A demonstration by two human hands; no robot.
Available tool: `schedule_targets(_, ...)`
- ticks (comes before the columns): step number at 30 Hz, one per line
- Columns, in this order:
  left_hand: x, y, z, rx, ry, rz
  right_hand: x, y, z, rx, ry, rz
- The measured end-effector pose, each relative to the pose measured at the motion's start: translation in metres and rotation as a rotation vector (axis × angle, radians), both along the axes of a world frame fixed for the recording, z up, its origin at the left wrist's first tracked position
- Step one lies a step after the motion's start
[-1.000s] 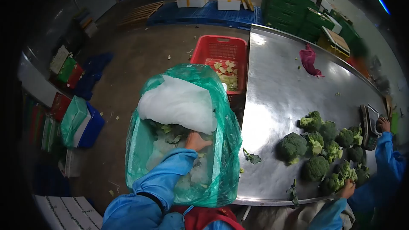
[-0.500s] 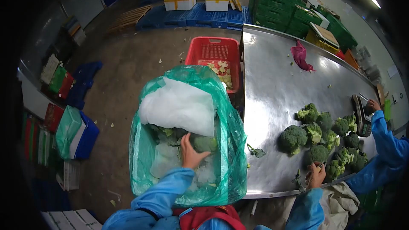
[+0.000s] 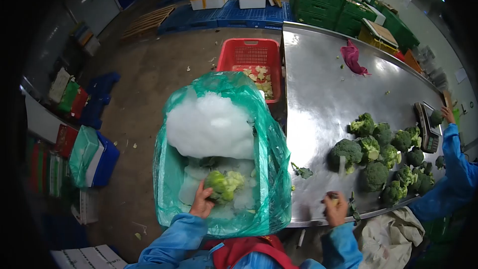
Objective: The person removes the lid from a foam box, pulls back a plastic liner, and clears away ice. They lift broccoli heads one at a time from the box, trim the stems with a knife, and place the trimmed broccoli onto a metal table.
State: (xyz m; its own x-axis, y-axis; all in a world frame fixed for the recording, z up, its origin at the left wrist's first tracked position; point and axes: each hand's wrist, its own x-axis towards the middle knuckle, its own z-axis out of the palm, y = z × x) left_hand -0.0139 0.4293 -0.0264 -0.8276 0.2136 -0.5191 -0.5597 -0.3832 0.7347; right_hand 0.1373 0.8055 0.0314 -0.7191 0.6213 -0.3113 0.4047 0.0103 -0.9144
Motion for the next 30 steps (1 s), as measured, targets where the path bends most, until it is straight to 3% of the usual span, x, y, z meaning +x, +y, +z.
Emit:
schedule_targets(1,0.007,-0.012,-0.004,0.228,-0.092,-0.001,-0.008,-0.018,-0.007,0.018,-0.01,0.119)
schedule_targets(2,0.009,-0.019,-0.005,0.458,-0.183,-0.004,-0.02,-0.042,-0.008,-0.121,0.015,0.203)
schedule_targets(4,0.014,-0.016,0.017,0.494,-0.153,-0.024,-0.045,-0.087,0.01,-0.199,0.028,0.416)
schedule_targets(5,0.015,-0.012,0.032,0.53,-0.122,-0.045,-0.057,-0.106,0.026,-0.374,-0.013,0.427)
schedule_targets(6,0.015,-0.008,0.039,0.566,-0.093,-0.067,-0.068,-0.12,0.029,-0.438,0.162,0.486)
schedule_targets(7,0.017,-0.006,0.039,0.659,-0.088,-0.099,-0.076,-0.127,0.045,-0.501,0.133,0.52)
schedule_targets(11,0.021,0.011,0.052,0.669,-0.007,-0.208,-0.096,-0.147,0.064,-0.545,0.055,0.644)
schedule_targets(13,0.026,0.016,0.052,0.477,-0.056,-0.072,-0.097,-0.151,0.066,-0.259,0.229,0.768)
schedule_targets(14,0.027,0.014,0.051,0.476,-0.055,-0.074,-0.096,-0.149,0.064,-0.259,0.231,0.766)
schedule_targets(16,0.028,0.01,0.051,0.586,-0.049,-0.058,-0.092,-0.143,0.058,0.191,0.439,0.674)
schedule_targets(19,0.029,0.009,0.06,0.562,-0.039,-0.037,-0.08,-0.142,0.068,0.381,0.261,0.858)
schedule_targets(30,0.029,0.006,0.062,0.517,-0.064,0.011,-0.082,-0.151,0.08,0.484,0.277,0.867)
